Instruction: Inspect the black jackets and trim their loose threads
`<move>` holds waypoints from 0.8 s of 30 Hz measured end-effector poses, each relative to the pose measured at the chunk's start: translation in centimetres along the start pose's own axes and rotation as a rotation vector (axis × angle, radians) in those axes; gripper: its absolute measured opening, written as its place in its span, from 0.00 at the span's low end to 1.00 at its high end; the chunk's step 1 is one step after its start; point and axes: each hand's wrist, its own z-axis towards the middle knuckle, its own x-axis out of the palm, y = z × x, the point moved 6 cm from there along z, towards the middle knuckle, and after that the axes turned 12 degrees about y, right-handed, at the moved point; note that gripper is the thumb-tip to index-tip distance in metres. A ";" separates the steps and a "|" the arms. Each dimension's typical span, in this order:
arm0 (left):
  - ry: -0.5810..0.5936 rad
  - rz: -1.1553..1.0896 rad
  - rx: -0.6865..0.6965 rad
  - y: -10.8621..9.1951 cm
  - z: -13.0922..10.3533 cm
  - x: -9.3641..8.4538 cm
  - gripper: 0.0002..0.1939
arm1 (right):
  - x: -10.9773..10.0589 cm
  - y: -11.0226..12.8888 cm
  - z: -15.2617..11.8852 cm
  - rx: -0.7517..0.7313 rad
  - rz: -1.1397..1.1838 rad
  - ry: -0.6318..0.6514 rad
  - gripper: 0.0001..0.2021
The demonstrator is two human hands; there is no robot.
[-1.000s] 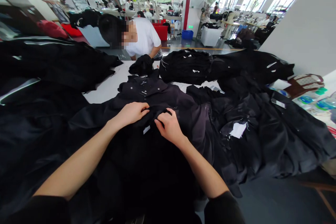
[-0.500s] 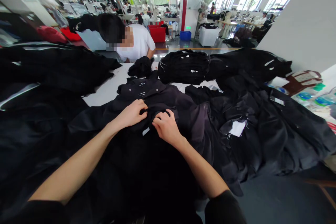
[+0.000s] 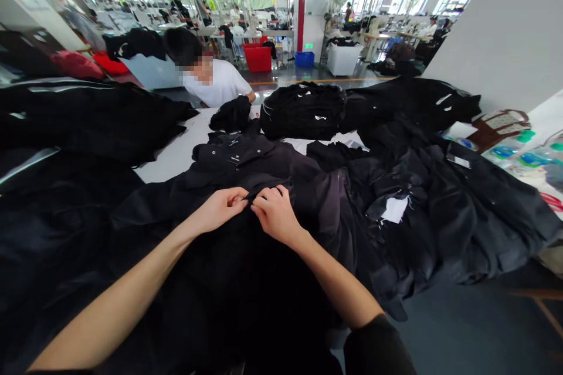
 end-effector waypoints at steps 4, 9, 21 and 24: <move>-0.010 0.023 0.042 -0.4 -0.3 0.4 0.08 | -0.1 0.2 -0.1 0.012 -0.052 0.005 0.09; -0.065 0.081 0.057 -0.2 -0.5 0.8 0.08 | -0.1 0.3 0.0 0.040 -0.096 -0.002 0.09; -0.124 0.187 0.103 0.1 -0.7 1.7 0.08 | 0.5 0.1 0.2 0.076 -0.118 0.024 0.10; -0.078 0.172 0.109 0.2 -0.8 1.8 0.08 | 0.7 0.0 0.1 0.083 -0.101 0.024 0.10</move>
